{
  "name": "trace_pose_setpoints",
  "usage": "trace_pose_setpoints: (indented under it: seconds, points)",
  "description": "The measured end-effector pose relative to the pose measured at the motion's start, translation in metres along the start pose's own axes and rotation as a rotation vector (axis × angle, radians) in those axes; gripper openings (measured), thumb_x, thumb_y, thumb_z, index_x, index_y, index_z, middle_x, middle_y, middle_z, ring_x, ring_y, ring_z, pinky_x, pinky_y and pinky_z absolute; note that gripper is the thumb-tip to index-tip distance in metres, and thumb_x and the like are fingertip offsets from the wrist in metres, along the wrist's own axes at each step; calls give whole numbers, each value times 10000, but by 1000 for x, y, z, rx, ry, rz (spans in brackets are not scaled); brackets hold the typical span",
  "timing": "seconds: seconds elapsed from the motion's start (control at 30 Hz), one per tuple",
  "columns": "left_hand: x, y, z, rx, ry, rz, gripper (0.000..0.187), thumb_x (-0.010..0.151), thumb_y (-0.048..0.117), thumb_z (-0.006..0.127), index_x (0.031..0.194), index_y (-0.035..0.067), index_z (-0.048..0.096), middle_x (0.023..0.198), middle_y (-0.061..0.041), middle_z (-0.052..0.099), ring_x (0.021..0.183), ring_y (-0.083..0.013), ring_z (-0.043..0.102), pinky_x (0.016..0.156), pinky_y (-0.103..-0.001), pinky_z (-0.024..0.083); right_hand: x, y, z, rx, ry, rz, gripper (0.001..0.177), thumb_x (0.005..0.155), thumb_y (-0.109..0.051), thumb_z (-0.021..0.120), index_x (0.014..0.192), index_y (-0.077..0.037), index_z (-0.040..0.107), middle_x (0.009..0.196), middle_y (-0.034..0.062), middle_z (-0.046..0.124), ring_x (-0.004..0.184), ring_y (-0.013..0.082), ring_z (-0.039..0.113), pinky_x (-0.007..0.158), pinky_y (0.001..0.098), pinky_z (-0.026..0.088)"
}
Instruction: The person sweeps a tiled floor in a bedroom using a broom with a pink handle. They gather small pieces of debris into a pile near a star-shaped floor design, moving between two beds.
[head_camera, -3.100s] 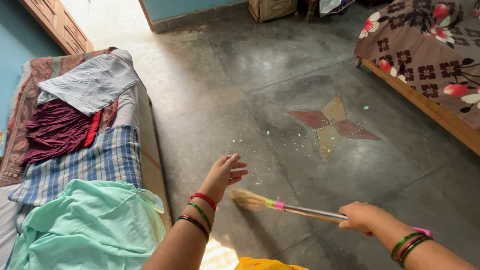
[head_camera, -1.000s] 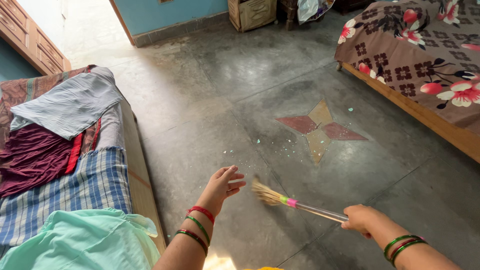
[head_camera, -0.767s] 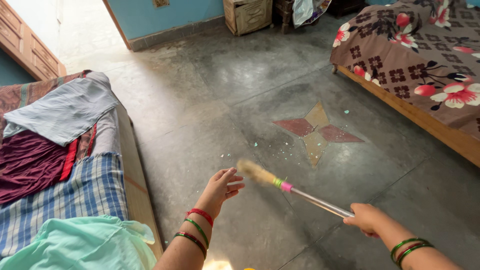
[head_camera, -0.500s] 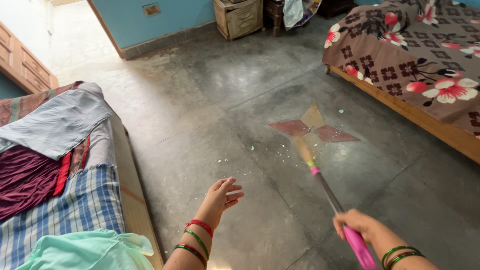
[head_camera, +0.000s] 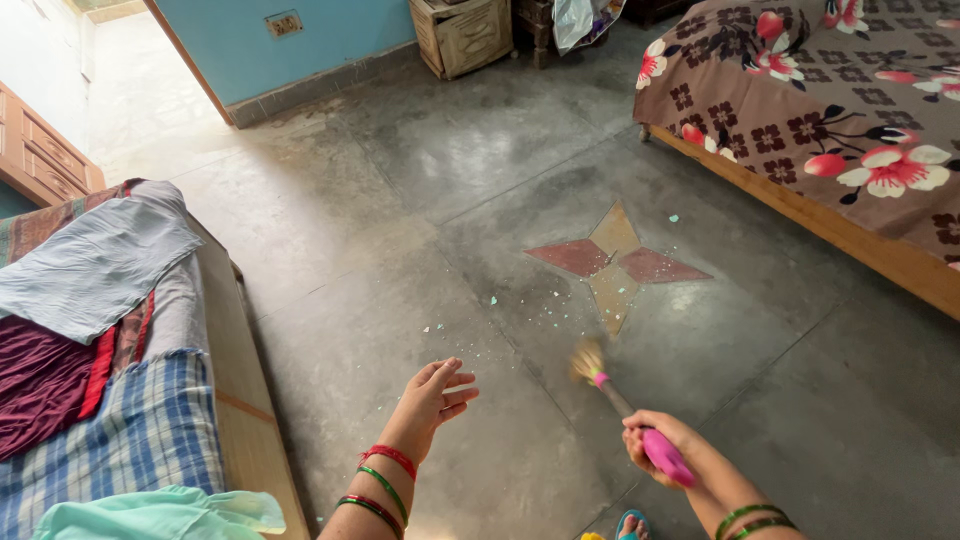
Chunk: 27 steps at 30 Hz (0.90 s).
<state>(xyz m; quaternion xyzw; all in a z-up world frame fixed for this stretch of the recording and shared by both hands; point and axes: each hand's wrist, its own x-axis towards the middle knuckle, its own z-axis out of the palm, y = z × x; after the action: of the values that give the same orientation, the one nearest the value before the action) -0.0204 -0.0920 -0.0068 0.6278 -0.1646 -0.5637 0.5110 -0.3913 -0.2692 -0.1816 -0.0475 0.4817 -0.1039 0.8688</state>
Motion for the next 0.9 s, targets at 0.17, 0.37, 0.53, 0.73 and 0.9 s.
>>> trace_pose_setpoints:
  seconds: [0.17,0.37,0.53,0.73,0.9]
  points:
    - [23,13,49,-11,-10,10,562,948,413,572,1391,69,546,1324,-139,685,1156,-253,702,1030,-387,538,-10,-24,-25,-48,-55,-99,195,891,-124,656,772,-8,555,611,22,540,488,101,529,457,258,498]
    - [40,22,108,-33,-20,23,557,953,418,571,1390,73,547,1312,-126,682,1153,-241,698,1027,-379,531,-12,-54,-9,-119,70,-282,198,876,-149,625,762,-18,530,602,81,548,487,185,550,477,322,496]
    - [46,20,135,-64,28,17,556,945,417,577,1381,73,553,1294,-118,687,1139,-242,700,1012,-376,534,-11,-81,4,51,95,-251,157,902,-71,631,787,-53,526,626,47,573,518,151,567,505,277,510]
    - [59,18,162,-62,71,-2,558,936,425,584,1378,86,554,1286,-113,695,1129,-235,705,1004,-373,538,-24,-132,-59,-67,-92,66,201,899,-123,646,774,-29,520,595,13,541,484,102,538,464,254,518]
    - [75,21,193,-72,47,20,556,950,424,579,1377,68,561,1275,-121,692,1124,-236,702,1007,-372,540,-50,-146,-71,-146,27,-88,164,886,-104,643,792,-3,556,647,48,577,507,102,537,445,264,485]
